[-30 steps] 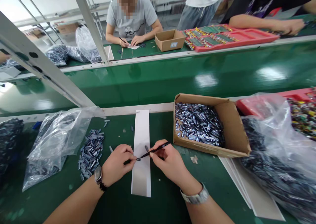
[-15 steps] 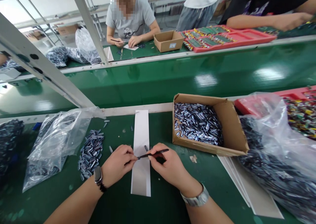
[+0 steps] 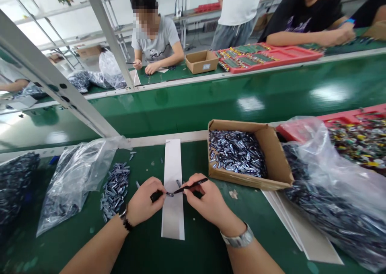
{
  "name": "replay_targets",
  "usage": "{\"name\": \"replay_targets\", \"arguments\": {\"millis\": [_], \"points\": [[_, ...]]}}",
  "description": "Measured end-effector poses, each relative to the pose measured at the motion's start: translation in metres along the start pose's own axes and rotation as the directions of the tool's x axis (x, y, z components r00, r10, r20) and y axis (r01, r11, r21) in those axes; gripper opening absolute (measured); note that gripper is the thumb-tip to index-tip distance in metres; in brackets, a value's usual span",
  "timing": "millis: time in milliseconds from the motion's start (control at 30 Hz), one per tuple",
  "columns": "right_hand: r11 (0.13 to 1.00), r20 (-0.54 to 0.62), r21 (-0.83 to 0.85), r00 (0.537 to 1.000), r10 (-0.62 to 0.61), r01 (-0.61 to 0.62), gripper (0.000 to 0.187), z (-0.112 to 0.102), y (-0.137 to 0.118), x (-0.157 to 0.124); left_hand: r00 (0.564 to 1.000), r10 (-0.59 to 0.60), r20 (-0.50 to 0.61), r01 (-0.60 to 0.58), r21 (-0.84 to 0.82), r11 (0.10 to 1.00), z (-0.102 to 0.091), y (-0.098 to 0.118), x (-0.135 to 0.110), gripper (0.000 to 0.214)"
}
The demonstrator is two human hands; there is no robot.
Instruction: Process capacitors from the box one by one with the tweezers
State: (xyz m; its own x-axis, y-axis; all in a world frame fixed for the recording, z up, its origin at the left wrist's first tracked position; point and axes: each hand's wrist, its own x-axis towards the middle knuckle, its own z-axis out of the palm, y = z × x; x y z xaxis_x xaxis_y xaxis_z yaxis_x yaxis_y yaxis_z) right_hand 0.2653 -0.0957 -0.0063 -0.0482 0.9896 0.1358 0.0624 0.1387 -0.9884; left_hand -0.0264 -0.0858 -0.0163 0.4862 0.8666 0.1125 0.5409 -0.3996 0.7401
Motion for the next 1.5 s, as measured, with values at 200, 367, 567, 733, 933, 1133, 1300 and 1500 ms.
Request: {"name": "replay_targets", "arguments": {"millis": [200,367,567,733,933,1133,1300,1500], "points": [[0.948,-0.574,0.014,0.779,-0.252,0.318,0.042,-0.038,-0.014,0.006,1.000,0.020,0.018,-0.022,0.114,0.993,-0.006,0.005,0.009,0.021],[0.959,-0.854,-0.095,0.472,-0.216,0.267,0.052,-0.065,-0.024,0.017,0.983,0.015,0.180,-0.085,0.383,0.920,0.004,0.019,0.027,0.035],[0.934,-0.843,0.016,0.506,-0.179,0.358,0.049,-0.054,-0.022,0.021,0.989,0.046,0.140,-0.116,0.541,0.833,0.020,0.015,0.038,0.024],[0.878,-0.781,0.245,0.621,-0.074,0.412,0.058,-0.035,-0.026,0.028,0.988,0.154,-0.010,-0.127,0.513,0.849,0.027,0.000,0.034,0.010],[0.849,-0.619,0.447,0.783,0.065,0.283,0.068,-0.018,-0.027,0.019,0.977,0.194,-0.095,-0.120,0.505,0.855,0.034,-0.009,0.032,0.008],[0.866,-0.501,0.489,0.846,0.182,0.103,0.067,-0.013,0.002,0.000,0.961,0.221,-0.165,-0.125,0.451,0.884,0.040,-0.017,0.029,0.014],[0.875,-0.304,0.473,0.912,0.274,-0.105,0.069,-0.004,0.010,0.002,0.962,0.229,-0.147,-0.155,0.396,0.905,0.041,-0.024,0.025,0.022],[0.884,-0.147,0.407,0.939,0.311,-0.229,0.069,0.018,0.013,0.007,0.976,0.160,-0.147,-0.120,0.248,0.961,0.037,-0.025,0.021,0.033]]}}
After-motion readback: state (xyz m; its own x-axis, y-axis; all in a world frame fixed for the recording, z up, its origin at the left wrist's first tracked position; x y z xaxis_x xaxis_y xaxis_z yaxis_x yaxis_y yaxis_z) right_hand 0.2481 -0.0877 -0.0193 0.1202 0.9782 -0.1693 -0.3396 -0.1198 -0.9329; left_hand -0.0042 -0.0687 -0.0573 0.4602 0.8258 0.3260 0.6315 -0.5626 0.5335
